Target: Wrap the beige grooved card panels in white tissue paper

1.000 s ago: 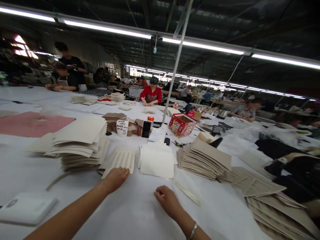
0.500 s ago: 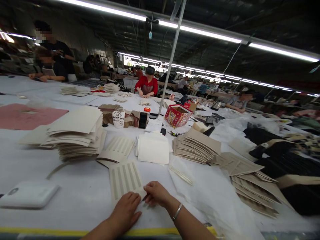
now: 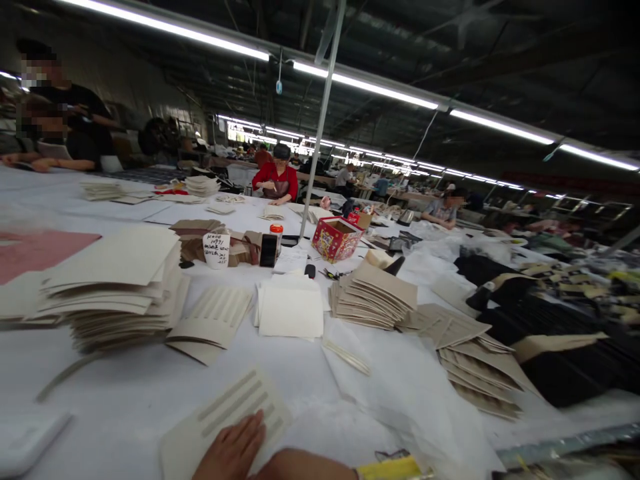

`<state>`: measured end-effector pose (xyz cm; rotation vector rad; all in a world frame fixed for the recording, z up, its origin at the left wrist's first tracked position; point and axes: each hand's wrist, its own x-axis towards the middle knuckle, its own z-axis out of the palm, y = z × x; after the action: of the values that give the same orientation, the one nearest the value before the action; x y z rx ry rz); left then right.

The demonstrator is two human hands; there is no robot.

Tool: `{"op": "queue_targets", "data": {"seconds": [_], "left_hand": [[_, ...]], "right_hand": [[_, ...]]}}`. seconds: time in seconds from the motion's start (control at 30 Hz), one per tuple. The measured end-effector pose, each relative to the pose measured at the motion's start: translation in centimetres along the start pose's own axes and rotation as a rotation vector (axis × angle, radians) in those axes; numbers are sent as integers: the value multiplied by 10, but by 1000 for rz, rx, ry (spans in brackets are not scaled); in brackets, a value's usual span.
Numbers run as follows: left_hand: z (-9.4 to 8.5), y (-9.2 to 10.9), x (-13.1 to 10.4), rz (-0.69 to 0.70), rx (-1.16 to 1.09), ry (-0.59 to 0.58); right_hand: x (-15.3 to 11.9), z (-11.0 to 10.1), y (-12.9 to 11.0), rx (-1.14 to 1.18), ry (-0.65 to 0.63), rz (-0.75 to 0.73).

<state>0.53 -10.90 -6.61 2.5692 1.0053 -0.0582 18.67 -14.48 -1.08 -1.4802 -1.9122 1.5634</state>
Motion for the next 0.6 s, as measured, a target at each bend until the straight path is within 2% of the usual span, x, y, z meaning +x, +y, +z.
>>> {"op": "queue_targets", "data": {"seconds": [0.07,0.13,0.2,0.27,0.33,0.4,0.47,0.6], "left_hand": [[6,-10,1,201,-41,-8],[4,-17,5,342,-78,-4],[-7,-16,11,406,-96,17],[-23,-9,16,434,-105,24],[-40,0,18,442,-122,18],[-56,7,19,409,-161,8],[-69,7,23,302,-242,38],[-86,-13,56,-95,-574,252]], "right_hand": [[11,-38,-5,-174,83,8],[29,-75,-10,-503,348,37],[53,-102,-13,-778,478,34],[78,-116,-13,-978,485,-5],[99,-119,-9,-1116,433,-61],[116,-118,-4,-1192,365,-104],[128,-116,1,-1219,332,-132],[141,-123,8,-1137,369,-160]]}}
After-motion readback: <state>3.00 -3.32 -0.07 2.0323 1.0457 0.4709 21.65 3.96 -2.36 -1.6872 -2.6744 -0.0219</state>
